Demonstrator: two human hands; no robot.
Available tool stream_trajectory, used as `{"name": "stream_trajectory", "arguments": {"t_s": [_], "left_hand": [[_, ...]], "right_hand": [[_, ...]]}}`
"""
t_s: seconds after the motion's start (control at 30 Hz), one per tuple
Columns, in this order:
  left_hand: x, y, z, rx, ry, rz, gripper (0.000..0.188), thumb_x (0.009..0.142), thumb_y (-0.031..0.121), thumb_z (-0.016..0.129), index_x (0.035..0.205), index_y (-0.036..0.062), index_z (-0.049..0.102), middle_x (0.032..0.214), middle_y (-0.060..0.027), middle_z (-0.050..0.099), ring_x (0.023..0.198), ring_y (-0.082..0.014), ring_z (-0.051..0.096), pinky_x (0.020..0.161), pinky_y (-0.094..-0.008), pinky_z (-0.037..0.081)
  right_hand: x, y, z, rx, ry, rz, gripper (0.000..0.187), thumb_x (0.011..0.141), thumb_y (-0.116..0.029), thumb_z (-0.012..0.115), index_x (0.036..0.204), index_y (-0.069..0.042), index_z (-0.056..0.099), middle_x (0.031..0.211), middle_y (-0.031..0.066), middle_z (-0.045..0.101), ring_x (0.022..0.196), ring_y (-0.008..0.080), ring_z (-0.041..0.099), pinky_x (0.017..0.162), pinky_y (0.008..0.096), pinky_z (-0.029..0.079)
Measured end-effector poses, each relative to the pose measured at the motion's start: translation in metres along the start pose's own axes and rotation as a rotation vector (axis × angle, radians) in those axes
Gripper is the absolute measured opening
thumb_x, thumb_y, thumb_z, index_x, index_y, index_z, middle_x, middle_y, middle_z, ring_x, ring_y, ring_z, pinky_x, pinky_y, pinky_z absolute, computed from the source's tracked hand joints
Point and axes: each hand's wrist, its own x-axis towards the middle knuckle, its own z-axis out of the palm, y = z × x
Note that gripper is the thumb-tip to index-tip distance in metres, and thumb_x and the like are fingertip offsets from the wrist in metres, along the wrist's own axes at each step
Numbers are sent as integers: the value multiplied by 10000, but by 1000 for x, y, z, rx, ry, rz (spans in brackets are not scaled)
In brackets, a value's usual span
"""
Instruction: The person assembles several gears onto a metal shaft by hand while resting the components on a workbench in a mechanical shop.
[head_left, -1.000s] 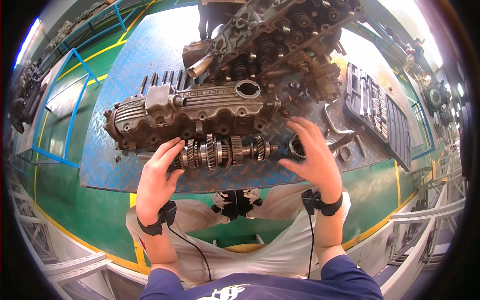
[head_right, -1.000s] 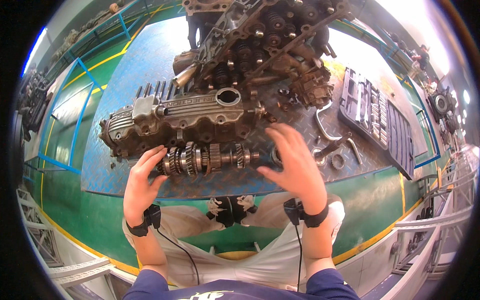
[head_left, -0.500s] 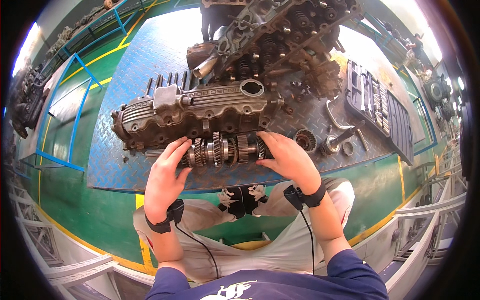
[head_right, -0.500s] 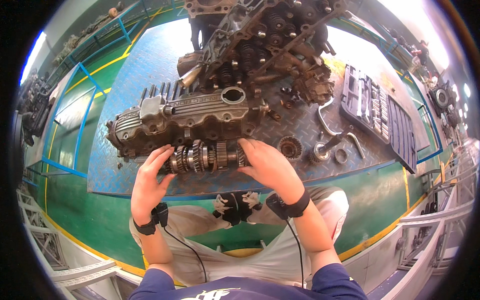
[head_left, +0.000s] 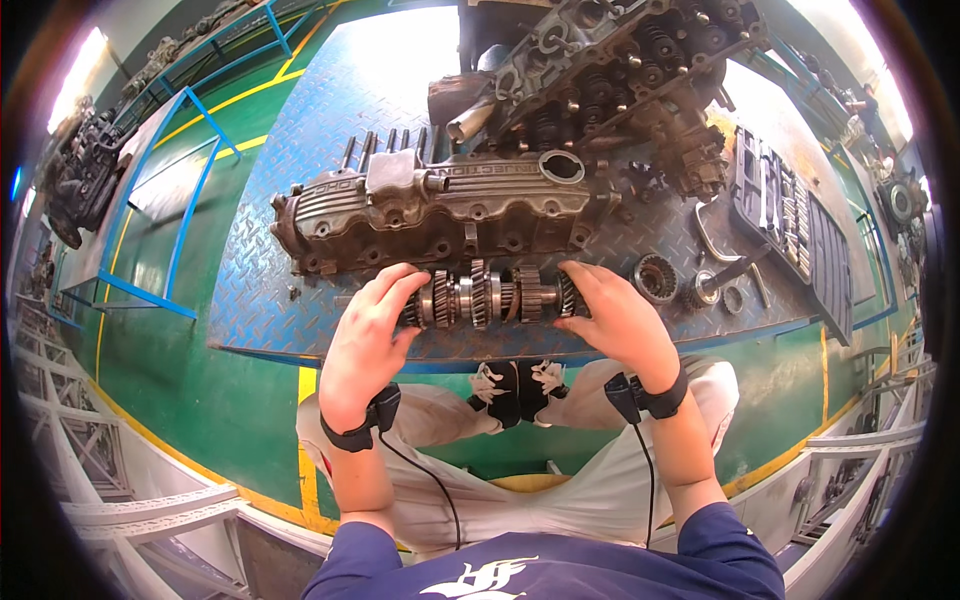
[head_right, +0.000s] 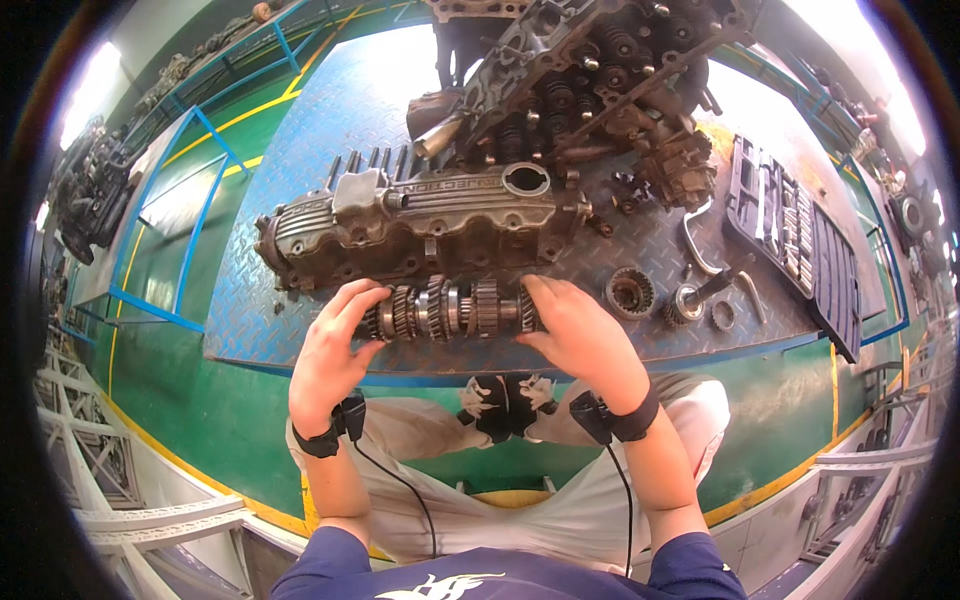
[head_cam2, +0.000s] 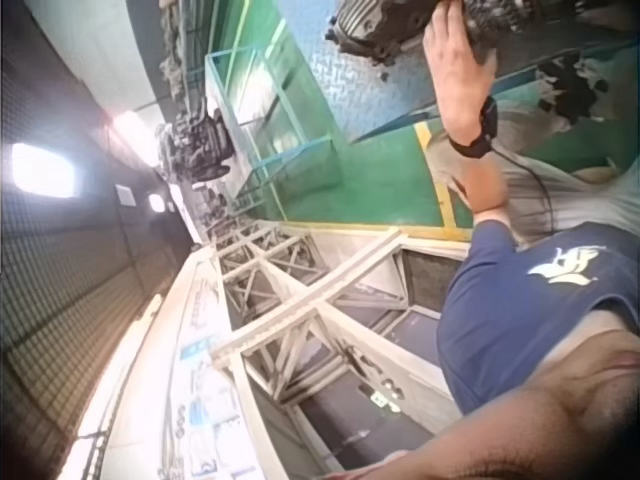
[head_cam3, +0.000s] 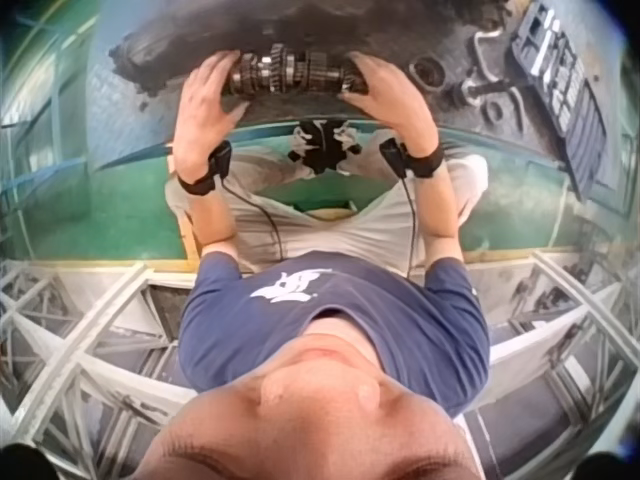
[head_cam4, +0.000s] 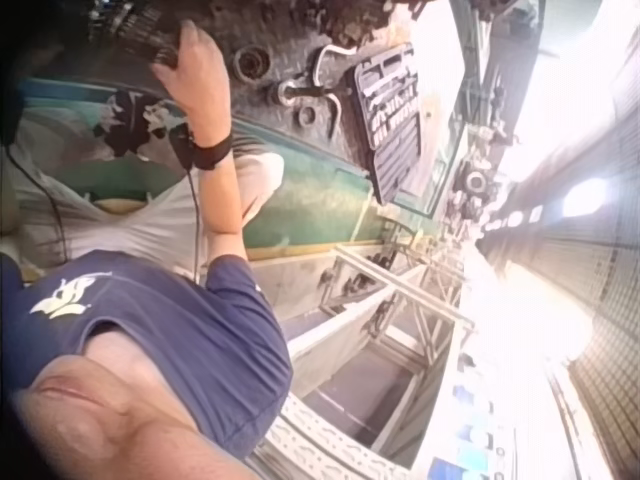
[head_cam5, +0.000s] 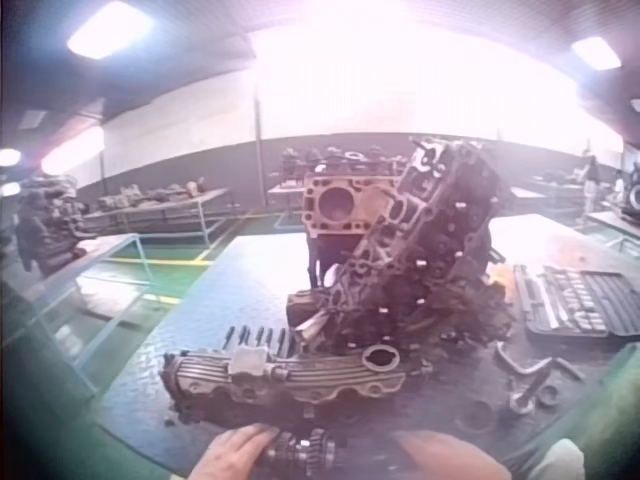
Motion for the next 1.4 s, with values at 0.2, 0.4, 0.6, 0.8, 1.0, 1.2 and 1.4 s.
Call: {"name": "stream_trajectory", "arguments": {"t_s": [0.2, 0.4, 0.6, 0.8, 1.0, 1.2, 1.4], "left_hand": [[6, 2, 10, 104, 54, 29, 752, 722, -54, 840, 1429, 75, 619, 1462, -133, 611, 1364, -392, 558, 1173, -475, 456], [9, -1, 19, 122, 82, -12, 757, 709, -36, 868, 1418, 69, 626, 1437, -138, 625, 1338, -408, 568, 1136, -489, 470], [9, 1, 18, 128, 76, -11, 738, 726, -29, 856, 1419, 68, 622, 1421, -135, 625, 1297, -407, 576, 1119, -491, 469], [11, 2, 16, 78, 74, -26, 736, 709, -60, 853, 1399, 73, 635, 1407, -122, 634, 1283, -399, 591, 1105, -488, 492], [13, 8, 14, 40, 73, -39, 726, 715, -85, 836, 1397, 50, 630, 1389, -136, 633, 1270, -404, 592, 1082, -481, 503], [12, 13, 17, 82, 82, -70, 706, 729, -114, 806, 1400, 13, 622, 1393, -161, 627, 1274, -409, 590, 1077, -481, 506], [12, 14, 18, 39, 94, -91, 728, 723, -128, 807, 1413, 14, 622, 1420, -174, 629, 1304, -424, 595, 1091, -467, 509]], "right_hand": [[-3, 2, 3, 58, -37, 68, 711, 814, -250, 887, 1401, 13, 585, 1273, 246, 688, 1193, 448, 650, 1010, 473, 531], [-9, 9, -3, -38, 36, 27, 582, 792, -216, 876, 1283, -23, 629, 1168, 197, 688, 1118, 412, 659, 969, 464, 539], [-17, 17, -22, -98, 55, -13, 593, 730, -155, 874, 1239, 2, 613, 1122, 192, 691, 1088, 395, 650, 957, 469, 533], [-21, 24, -28, -87, 65, -91, 600, 717, -142, 879, 1238, 4, 620, 1142, 183, 697, 1105, 390, 650, 981, 472, 534], [-30, 29, -30, -60, 9, -14, 608, 699, -145, 914, 1230, -29, 641, 1222, 160, 706, 1289, 424, 626, 1129, 470, 502], [-37, 35, -39, -58, 43, 4, 586, 695, -90, 899, 1217, -43, 638, 1194, 184, 697, 1308, 462, 617, 1152, 489, 505], [-43, 55, -54, 39, 212, 45, 613, 677, -90, 933, 1226, -48, 664, 1206, 149, 724, 1340, 418, 634, 1139, 472, 508]]}}
